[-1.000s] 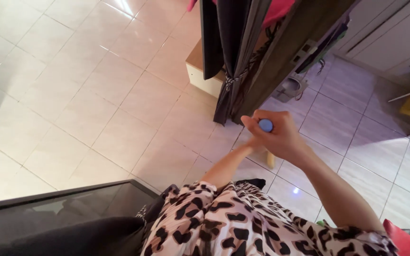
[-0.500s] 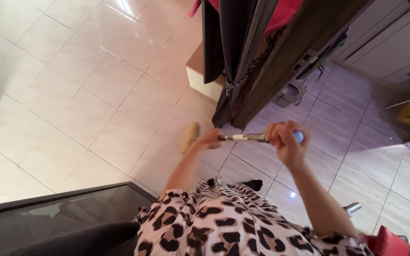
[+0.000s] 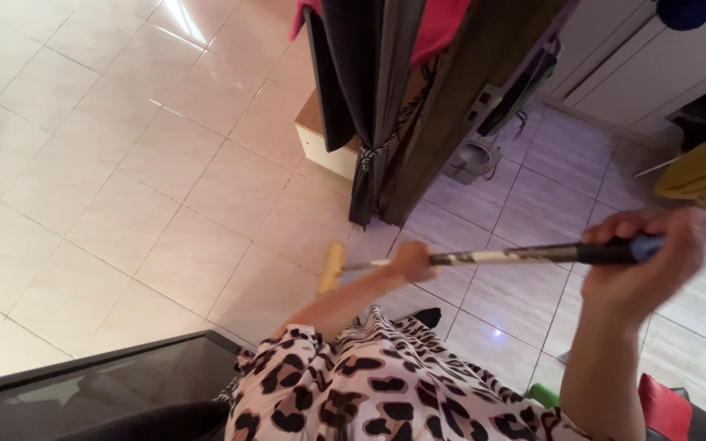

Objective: The person is sweeping the tiled floor with a broom in a bedroom and then into a hallway.

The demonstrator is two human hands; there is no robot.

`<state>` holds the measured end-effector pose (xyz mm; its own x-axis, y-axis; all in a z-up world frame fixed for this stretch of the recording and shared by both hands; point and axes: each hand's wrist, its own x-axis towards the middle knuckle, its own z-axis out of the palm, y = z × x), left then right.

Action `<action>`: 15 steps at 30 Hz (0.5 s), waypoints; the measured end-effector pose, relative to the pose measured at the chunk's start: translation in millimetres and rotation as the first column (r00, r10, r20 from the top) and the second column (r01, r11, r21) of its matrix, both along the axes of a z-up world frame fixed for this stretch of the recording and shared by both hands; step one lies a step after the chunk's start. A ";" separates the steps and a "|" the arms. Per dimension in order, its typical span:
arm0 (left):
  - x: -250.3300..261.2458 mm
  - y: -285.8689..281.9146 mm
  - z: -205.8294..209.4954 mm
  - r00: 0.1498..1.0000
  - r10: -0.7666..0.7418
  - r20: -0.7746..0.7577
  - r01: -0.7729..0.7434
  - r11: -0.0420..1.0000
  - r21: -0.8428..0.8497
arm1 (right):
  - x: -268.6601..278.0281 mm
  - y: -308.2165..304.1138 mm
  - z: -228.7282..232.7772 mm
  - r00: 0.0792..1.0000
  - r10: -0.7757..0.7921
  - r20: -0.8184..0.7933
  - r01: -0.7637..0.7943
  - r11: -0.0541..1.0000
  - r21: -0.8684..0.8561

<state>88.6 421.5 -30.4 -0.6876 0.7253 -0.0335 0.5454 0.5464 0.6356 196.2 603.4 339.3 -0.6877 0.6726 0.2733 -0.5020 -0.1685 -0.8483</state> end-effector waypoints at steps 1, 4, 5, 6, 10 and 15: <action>10.7 9.7 17.0 1.000 -0.003 -0.003 0.003 1.000 0.001 | 6.7 1.4 5.5 1.000 -0.003 -0.003 0.003 1.000 0.001; 37.9 46.0 54.3 0.996 -0.014 0.085 -0.001 0.985 0.173 | 23.0 7.1 19.8 0.992 -0.127 -0.002 0.127 0.991 0.044; 42.3 60.2 58.3 0.996 -0.010 0.084 -0.010 0.973 0.230 | 25.0 8.9 22.4 0.990 -0.138 0.014 0.135 0.982 0.130; 46.2 74.5 62.4 0.997 -0.005 0.083 -0.019 0.958 0.287 | 26.7 10.9 24.9 0.988 -0.150 0.026 0.141 0.967 0.214; 23.9 120.8 60.1 0.994 0.089 0.070 -0.110 0.903 0.415 | 15.1 31.0 -4.4 0.984 -0.026 -0.175 0.079 0.951 0.299; -48.0 182.2 8.0 0.957 -0.114 0.266 -0.047 0.846 0.532 | -18.7 33.4 -3.3 0.912 0.390 0.126 -0.340 0.548 0.765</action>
